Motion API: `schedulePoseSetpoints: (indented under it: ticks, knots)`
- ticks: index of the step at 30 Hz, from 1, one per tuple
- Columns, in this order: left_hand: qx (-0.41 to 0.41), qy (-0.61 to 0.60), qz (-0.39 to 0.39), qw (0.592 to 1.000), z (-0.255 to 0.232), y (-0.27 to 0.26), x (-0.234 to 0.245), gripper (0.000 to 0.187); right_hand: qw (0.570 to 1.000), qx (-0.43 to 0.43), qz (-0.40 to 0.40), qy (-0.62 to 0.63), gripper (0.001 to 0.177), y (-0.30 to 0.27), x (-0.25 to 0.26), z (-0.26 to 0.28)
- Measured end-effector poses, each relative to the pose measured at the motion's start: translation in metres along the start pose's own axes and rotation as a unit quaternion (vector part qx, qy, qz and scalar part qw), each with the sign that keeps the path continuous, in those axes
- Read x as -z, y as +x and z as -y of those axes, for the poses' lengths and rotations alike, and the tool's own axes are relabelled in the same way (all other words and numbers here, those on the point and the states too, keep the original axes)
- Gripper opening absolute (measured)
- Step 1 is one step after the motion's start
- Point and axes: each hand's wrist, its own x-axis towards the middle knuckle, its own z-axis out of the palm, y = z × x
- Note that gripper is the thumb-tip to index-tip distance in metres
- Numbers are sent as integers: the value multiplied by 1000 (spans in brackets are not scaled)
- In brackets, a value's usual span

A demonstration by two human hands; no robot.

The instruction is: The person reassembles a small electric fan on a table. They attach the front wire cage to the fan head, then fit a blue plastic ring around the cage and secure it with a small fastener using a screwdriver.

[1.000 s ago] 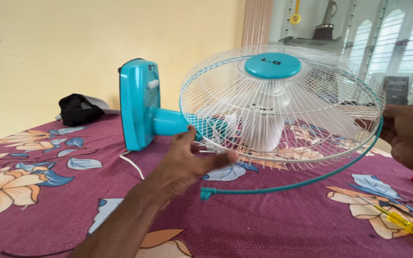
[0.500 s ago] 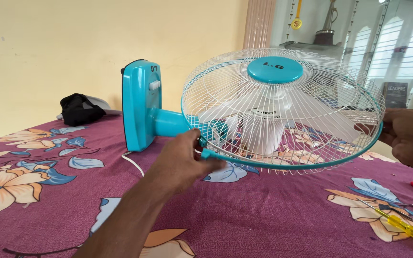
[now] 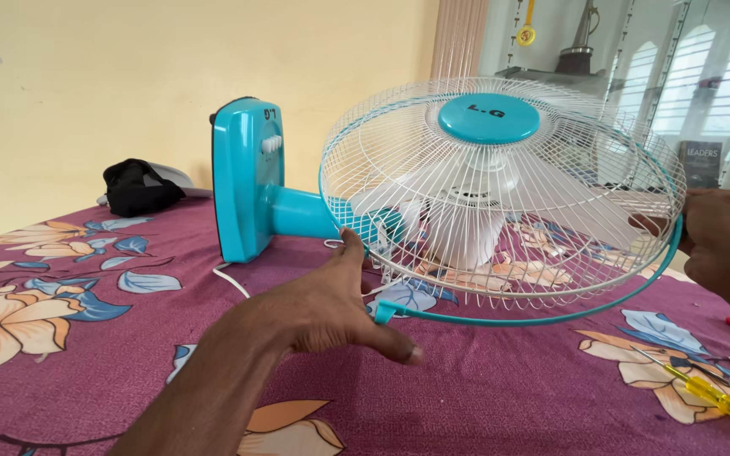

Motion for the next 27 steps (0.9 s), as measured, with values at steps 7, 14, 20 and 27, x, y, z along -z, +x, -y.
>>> schedulePoseSetpoints:
  ticks: [7,14,20,27]
  knots:
    - [-46,-20,-21,999,7,2,-3,170,998,36,10,-44,22,-10,5,-9]
    - [-39,54,-163,984,-3,7,-7,148,999,24,-1,-27,22,-5,-3,-4]
    - [-3,10,-146,989,-6,6,-7,150,1000,14,-8,-22,22,-3,-2,-4]
    - [-18,-58,-45,997,-9,6,-3,181,998,37,3,-44,22,-6,1,-3]
